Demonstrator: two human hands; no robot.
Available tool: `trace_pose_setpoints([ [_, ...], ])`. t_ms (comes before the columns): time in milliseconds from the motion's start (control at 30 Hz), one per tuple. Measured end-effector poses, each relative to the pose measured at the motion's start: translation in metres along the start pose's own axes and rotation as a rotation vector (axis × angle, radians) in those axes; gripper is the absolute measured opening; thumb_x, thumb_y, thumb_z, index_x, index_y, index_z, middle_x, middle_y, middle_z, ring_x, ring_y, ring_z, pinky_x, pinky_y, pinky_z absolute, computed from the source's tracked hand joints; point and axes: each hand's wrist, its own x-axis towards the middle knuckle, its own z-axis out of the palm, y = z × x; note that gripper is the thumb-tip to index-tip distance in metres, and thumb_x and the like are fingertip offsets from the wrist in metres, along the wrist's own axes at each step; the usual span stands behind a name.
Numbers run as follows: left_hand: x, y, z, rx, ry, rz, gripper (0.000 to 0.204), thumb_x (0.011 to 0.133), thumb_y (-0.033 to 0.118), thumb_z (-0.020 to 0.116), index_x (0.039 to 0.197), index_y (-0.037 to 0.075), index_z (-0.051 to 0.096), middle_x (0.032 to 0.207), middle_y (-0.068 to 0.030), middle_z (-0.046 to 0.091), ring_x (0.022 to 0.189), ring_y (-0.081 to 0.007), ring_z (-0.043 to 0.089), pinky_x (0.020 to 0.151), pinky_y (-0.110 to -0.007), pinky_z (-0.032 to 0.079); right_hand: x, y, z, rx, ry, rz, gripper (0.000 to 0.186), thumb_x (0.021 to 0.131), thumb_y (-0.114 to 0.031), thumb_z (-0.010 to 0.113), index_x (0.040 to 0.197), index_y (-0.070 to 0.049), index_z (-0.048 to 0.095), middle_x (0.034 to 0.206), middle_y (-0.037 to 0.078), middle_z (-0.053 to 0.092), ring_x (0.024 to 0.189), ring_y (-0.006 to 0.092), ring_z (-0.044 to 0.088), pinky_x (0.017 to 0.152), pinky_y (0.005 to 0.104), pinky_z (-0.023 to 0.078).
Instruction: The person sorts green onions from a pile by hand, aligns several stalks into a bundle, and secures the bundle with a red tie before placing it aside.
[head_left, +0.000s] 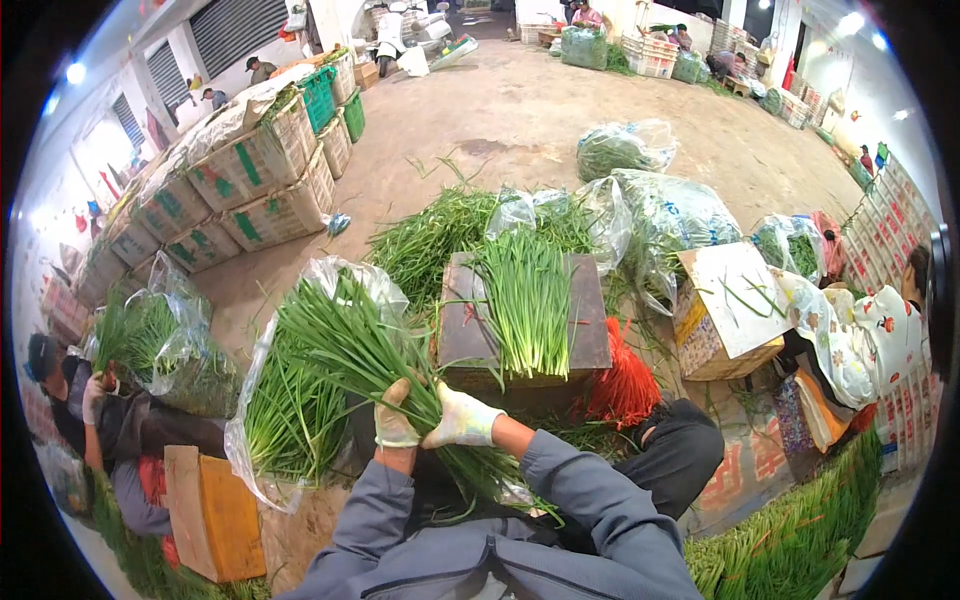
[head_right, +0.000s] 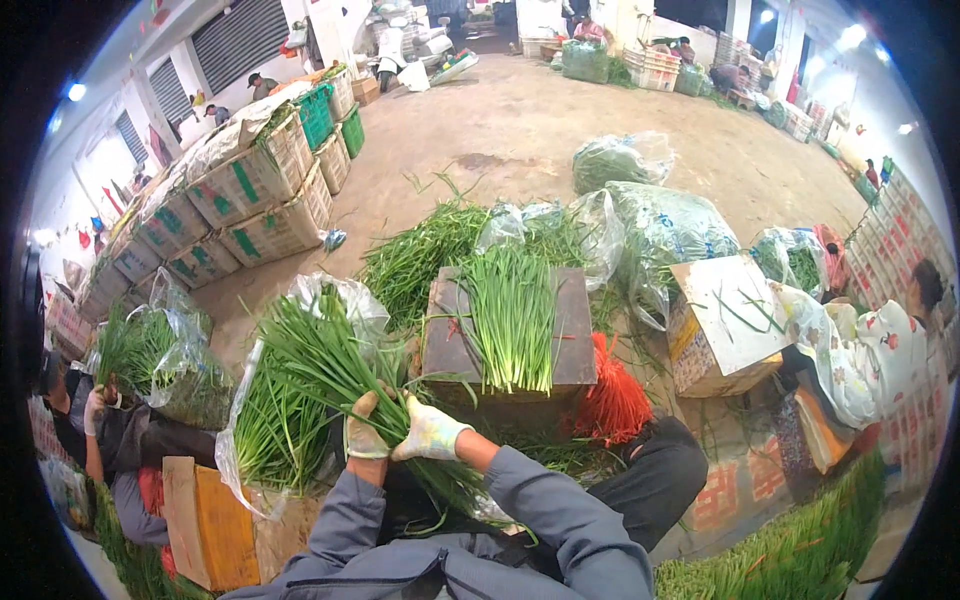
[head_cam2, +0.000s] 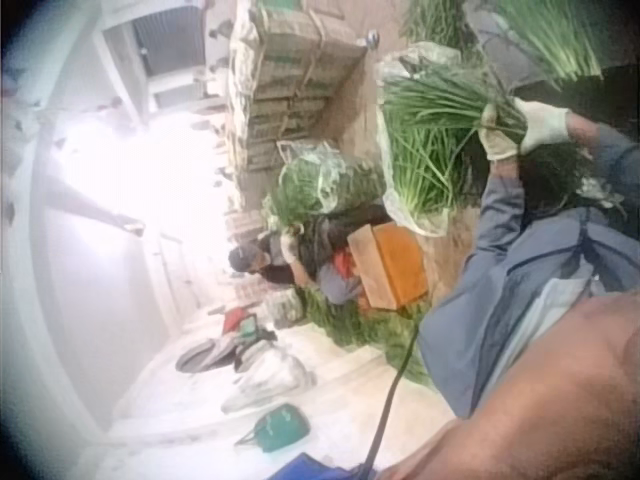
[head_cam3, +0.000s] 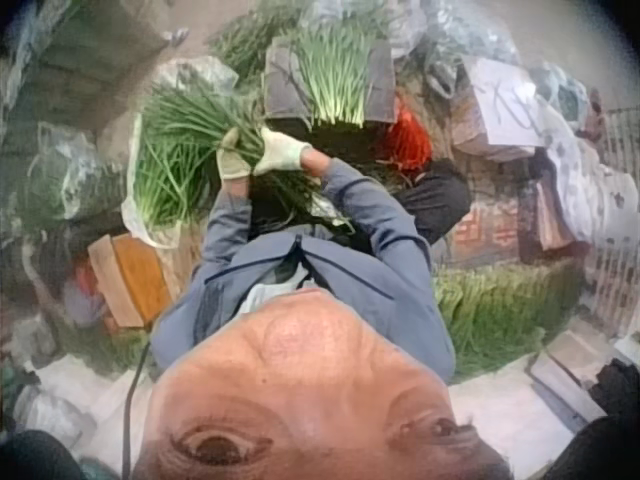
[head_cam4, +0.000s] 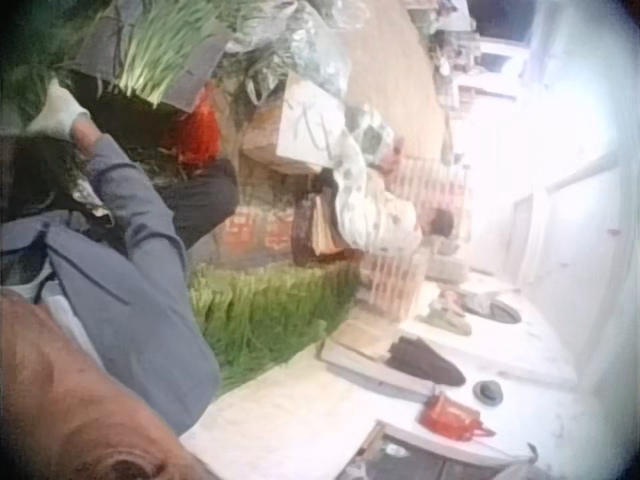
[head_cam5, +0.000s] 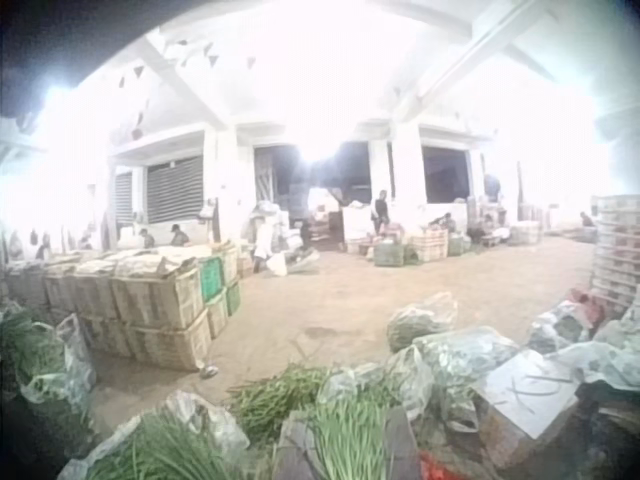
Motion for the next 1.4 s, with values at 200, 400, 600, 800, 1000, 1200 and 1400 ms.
trace_pose_setpoints([
  [200, 0.023, 0.071, -0.005, 0.112, 0.267, 0.148, 0.047, 0.092, 0.042, 0.057, 0.122, 0.007, 0.063, 0.113, -0.0116, 0.068, 0.098, -0.0285, 0.066, 0.09, -0.046, 0.055, -0.011, 0.011, -0.006, -0.017, -0.249, 0.134, 0.068, 0.064, -0.022, 0.076, 0.122, 0.005, 0.052, 0.107, 0.023, 0.066, 0.101, 0.031, 0.064, 0.088, 0.0378, 0.051],
  [400, 0.082, 0.204, -0.145, -0.266, 0.237, 0.361, 0.065, 0.093, 0.054, 0.052, 0.129, 0.0, 0.05, 0.117, -0.0247, 0.063, 0.105, -0.0371, 0.063, 0.097, -0.052, 0.049, -0.048, 0.016, -0.06, -0.072, -0.452, 0.135, 0.059, 0.066, -0.016, 0.074, 0.121, -0.002, 0.057, 0.103, 0.014, 0.069, 0.095, 0.0225, 0.065, 0.088, 0.035, 0.05],
  [600, 0.022, 0.209, -0.147, 0.062, 0.539, 0.03, 0.095, 0.09, 0.062, 0.055, 0.153, 0.006, 0.011, 0.132, -0.031, 0.051, 0.108, -0.0476, 0.059, 0.096, -0.056, 0.047, -0.065, 0.016, -0.106, 0.012, -0.333, 0.383, 0.06, 0.067, -0.018, 0.081, 0.119, 0.004, 0.06, 0.106, 0.01, 0.069, 0.095, 0.016, 0.061, 0.088, 0.0324, 0.049],
  [800, -0.052, 0.215, -0.168, 0.626, 0.601, -0.147, 0.063, 0.094, 0.048, 0.06, 0.135, 0.001, 0.048, 0.091, -0.02, 0.066, 0.061, -0.0226, 0.059, 0.054, -0.032, 0.048, -0.064, 0.017, -0.124, 0.376, -0.105, 0.227, 0.071, 0.067, -0.015, 0.08, 0.131, 0.001, 0.053, 0.114, 0.008, 0.064, 0.101, 0.017, 0.057, 0.093, 0.0316, 0.046],
  [1000, -0.089, 0.22, -0.07, 1.139, 0.557, 0.245, 0.05, 0.094, 0.042, 0.062, 0.117, -0.003, 0.063, 0.069, -0.0084, 0.066, 0.052, -0.0121, 0.057, 0.048, -0.028, 0.046, -0.055, 0.017, -0.124, 0.427, -0.116, 0.182, 0.07, 0.068, -0.018, 0.081, 0.13, 0.001, 0.054, 0.113, 0.008, 0.065, 0.101, 0.0176, 0.057, 0.093, 0.0317, 0.046],
  [1200, -0.033, 0.063, 0.02, 0.749, -0.307, -0.306, 0.085, 0.086, 0.03, 0.072, 0.151, -0.001, 0.026, 0.137, -0.0206, 0.053, 0.122, -0.028, 0.054, 0.107, -0.039, 0.04, -0.028, -0.017, -0.09, 0.113, -0.095, 0.136, 0.068, 0.066, -0.021, 0.079, 0.127, 0.0, 0.056, 0.106, 0.012, 0.068, 0.097, 0.0201, 0.061, 0.091, 0.0336, 0.048],
  [1400, 0.034, -0.023, 0.048, 0.279, -0.008, -0.125, 0.038, 0.082, 0.009, 0.077, 0.117, 0.002, 0.063, 0.108, -0.0073, 0.069, 0.093, -0.0207, 0.067, 0.085, -0.036, 0.055, -0.024, -0.028, -0.05, -0.405, 0.041, 0.366, 0.086, 0.069, -0.03, 0.08, 0.133, 0.009, 0.037, 0.106, 0.033, 0.063, 0.101, 0.0444, 0.062, 0.088, 0.0432, 0.051],
])
